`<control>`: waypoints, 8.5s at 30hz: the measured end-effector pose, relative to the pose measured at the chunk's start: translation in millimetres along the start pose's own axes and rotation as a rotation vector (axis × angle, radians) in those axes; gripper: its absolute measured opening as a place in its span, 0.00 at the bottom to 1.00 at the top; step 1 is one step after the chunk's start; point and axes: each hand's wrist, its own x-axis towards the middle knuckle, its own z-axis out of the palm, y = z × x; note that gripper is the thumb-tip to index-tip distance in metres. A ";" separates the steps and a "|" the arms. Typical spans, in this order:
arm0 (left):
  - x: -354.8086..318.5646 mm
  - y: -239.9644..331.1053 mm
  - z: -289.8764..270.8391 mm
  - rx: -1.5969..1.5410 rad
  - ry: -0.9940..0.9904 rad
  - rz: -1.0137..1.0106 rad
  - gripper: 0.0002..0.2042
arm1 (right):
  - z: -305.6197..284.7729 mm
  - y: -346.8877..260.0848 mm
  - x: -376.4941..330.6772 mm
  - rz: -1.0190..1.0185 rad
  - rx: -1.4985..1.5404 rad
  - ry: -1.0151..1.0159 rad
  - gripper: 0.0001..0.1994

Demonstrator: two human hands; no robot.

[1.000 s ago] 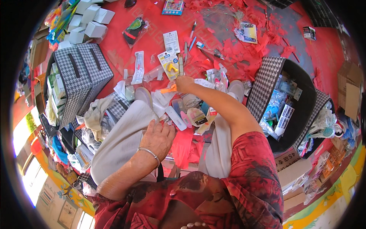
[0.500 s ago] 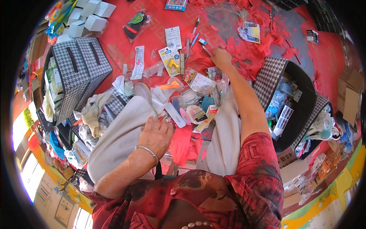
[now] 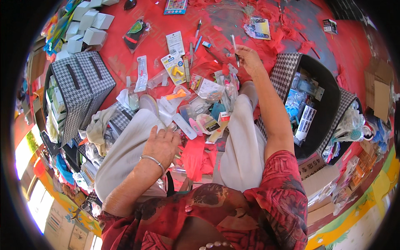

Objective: The person sits on the floor and sorts through various stationery items, including pens, pencils, and packaged goods. They pick up items, inspect them, and place them into a nearby basket or back onto the floor.

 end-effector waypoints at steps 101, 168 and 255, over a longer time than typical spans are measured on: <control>32.2 -39.9 -29.8 -2.051 0.542 -0.471 0.14 | 162.2 -24.1 -100.4 0.257 0.149 -0.697 0.07; 0.3 -50.0 -35.8 -2.291 0.162 -0.435 0.14 | 88.4 38.6 80.5 -0.596 -1.998 0.003 0.08; 26.7 -39.6 -28.2 -2.340 0.463 -0.481 0.12 | -12.6 26.9 15.0 -0.447 -1.305 0.338 0.16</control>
